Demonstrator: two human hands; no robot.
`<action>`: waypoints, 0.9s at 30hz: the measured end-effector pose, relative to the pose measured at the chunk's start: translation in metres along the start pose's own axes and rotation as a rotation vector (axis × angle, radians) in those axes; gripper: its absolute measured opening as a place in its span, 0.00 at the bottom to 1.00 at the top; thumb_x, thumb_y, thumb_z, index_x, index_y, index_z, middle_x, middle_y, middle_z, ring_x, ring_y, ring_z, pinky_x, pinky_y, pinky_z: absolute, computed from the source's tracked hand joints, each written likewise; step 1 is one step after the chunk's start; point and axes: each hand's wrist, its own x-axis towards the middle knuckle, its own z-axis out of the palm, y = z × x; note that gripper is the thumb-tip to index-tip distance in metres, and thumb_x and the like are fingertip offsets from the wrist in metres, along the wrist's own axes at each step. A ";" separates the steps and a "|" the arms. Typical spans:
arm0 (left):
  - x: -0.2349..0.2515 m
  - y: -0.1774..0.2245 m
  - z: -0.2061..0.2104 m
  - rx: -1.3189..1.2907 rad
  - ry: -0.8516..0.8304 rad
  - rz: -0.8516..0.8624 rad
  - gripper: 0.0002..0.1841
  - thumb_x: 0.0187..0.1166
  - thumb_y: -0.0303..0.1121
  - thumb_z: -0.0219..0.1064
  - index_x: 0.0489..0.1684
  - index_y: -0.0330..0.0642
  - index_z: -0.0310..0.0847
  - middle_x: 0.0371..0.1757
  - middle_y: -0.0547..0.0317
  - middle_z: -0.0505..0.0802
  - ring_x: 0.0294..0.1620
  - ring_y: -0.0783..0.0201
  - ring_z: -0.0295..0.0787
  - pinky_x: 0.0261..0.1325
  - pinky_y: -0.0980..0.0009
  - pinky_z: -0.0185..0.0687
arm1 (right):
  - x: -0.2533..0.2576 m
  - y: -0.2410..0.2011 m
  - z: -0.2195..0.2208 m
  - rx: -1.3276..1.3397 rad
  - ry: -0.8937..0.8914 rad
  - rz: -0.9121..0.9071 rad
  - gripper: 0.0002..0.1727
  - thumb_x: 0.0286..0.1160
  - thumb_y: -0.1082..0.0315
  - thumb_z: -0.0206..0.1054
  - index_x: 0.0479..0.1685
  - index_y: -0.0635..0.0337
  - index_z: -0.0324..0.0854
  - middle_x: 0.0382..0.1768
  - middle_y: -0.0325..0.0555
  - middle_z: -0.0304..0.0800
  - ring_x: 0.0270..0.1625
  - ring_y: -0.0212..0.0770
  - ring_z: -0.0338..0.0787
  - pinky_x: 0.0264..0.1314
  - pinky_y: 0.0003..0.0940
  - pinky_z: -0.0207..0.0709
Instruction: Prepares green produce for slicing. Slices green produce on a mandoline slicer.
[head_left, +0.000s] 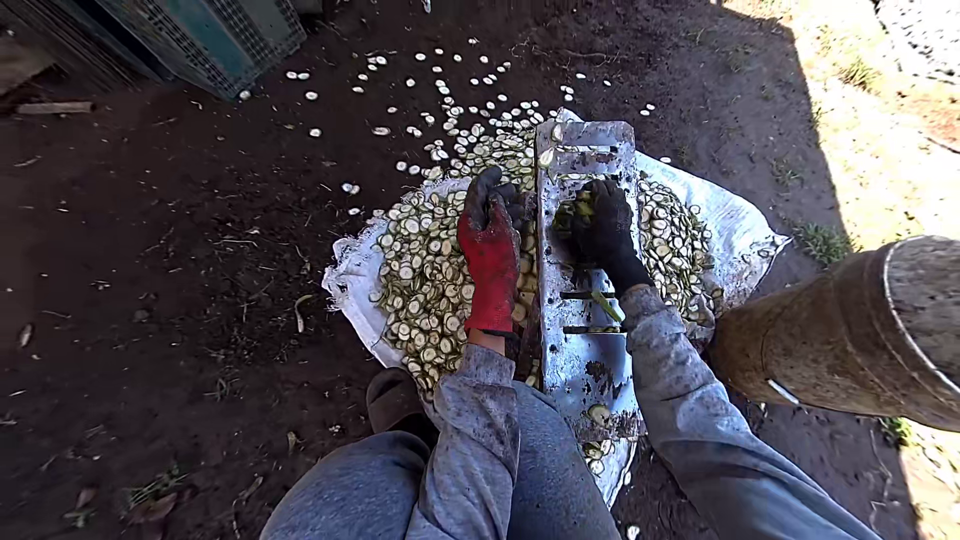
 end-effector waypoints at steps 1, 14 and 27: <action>0.004 0.000 0.002 -0.025 0.022 -0.002 0.20 0.97 0.36 0.45 0.82 0.48 0.69 0.62 0.51 0.90 0.44 0.62 0.93 0.46 0.67 0.90 | -0.007 -0.004 -0.002 0.031 0.005 0.048 0.28 0.66 0.58 0.78 0.61 0.69 0.83 0.59 0.67 0.85 0.66 0.66 0.83 0.70 0.62 0.73; 0.024 -0.001 0.011 -0.129 0.062 0.079 0.18 0.93 0.29 0.48 0.75 0.36 0.74 0.56 0.51 0.93 0.45 0.63 0.96 0.48 0.66 0.94 | -0.185 0.032 0.009 0.231 0.251 -0.316 0.11 0.67 0.65 0.68 0.44 0.56 0.90 0.42 0.46 0.94 0.52 0.42 0.91 0.63 0.39 0.81; 0.020 -0.004 0.006 -0.071 0.086 0.004 0.18 0.93 0.29 0.48 0.76 0.38 0.74 0.56 0.52 0.94 0.44 0.65 0.95 0.47 0.68 0.92 | -0.151 0.027 0.016 0.121 0.368 -0.341 0.13 0.67 0.66 0.69 0.47 0.56 0.94 0.49 0.47 0.97 0.58 0.48 0.92 0.76 0.48 0.72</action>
